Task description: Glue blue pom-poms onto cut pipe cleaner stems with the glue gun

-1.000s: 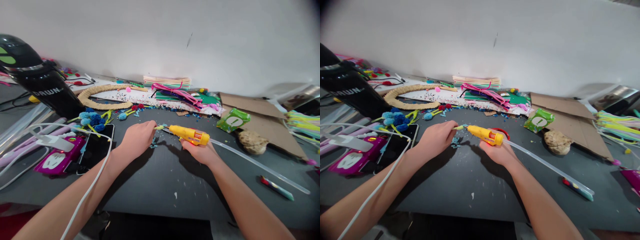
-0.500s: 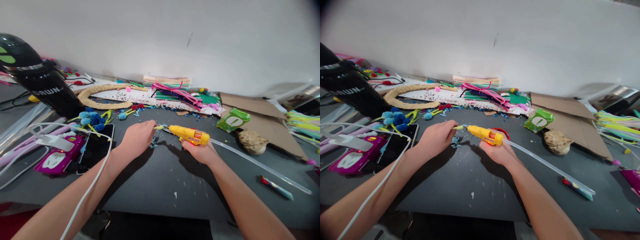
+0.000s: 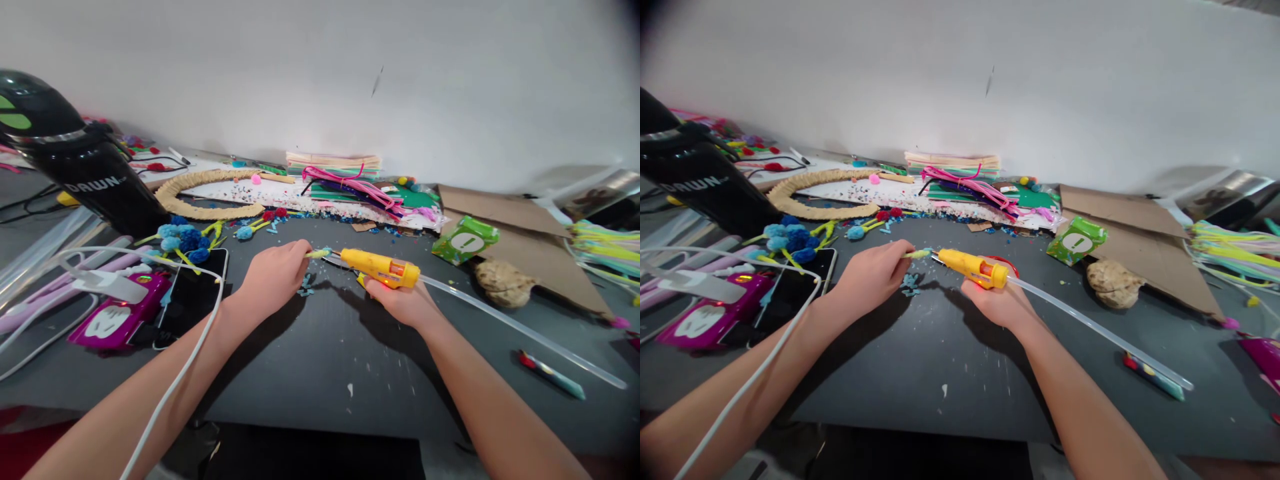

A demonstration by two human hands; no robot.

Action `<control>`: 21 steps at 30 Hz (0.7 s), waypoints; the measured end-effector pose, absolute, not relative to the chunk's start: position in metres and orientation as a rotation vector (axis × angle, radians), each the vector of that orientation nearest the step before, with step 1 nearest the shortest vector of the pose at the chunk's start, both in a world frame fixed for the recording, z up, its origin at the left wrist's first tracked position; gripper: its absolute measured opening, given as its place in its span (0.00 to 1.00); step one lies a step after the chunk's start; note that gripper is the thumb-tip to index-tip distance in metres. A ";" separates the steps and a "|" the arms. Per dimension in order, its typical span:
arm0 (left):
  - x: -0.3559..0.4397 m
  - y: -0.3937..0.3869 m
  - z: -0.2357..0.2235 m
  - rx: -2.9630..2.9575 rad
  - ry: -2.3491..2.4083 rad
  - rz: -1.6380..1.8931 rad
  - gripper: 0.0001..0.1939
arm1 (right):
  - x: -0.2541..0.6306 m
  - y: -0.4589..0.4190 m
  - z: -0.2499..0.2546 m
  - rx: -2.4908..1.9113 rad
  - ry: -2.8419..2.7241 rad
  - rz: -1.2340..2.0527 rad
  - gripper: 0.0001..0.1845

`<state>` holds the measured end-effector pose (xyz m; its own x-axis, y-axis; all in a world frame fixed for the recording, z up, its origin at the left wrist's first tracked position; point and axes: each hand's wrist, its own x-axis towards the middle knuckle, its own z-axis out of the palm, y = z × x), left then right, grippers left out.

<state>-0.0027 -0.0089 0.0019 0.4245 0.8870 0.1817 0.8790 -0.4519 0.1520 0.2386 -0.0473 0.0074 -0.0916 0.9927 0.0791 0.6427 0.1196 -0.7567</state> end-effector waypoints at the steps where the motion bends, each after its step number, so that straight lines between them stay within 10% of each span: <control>1: -0.003 -0.009 0.002 2.621 1.623 0.375 0.11 | 0.239 -0.048 0.007 -1.589 -1.791 0.757 0.06; 21: -0.001 -0.009 0.002 2.405 1.542 0.531 0.11 | 0.332 -0.008 -0.010 -2.025 -1.669 0.397 0.28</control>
<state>-0.0011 -0.0091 0.0020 0.3790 0.9088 0.1744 0.8234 -0.4172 0.3848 0.3316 -0.0082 -0.0099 0.2131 0.9738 0.0798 0.8337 -0.1386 -0.5346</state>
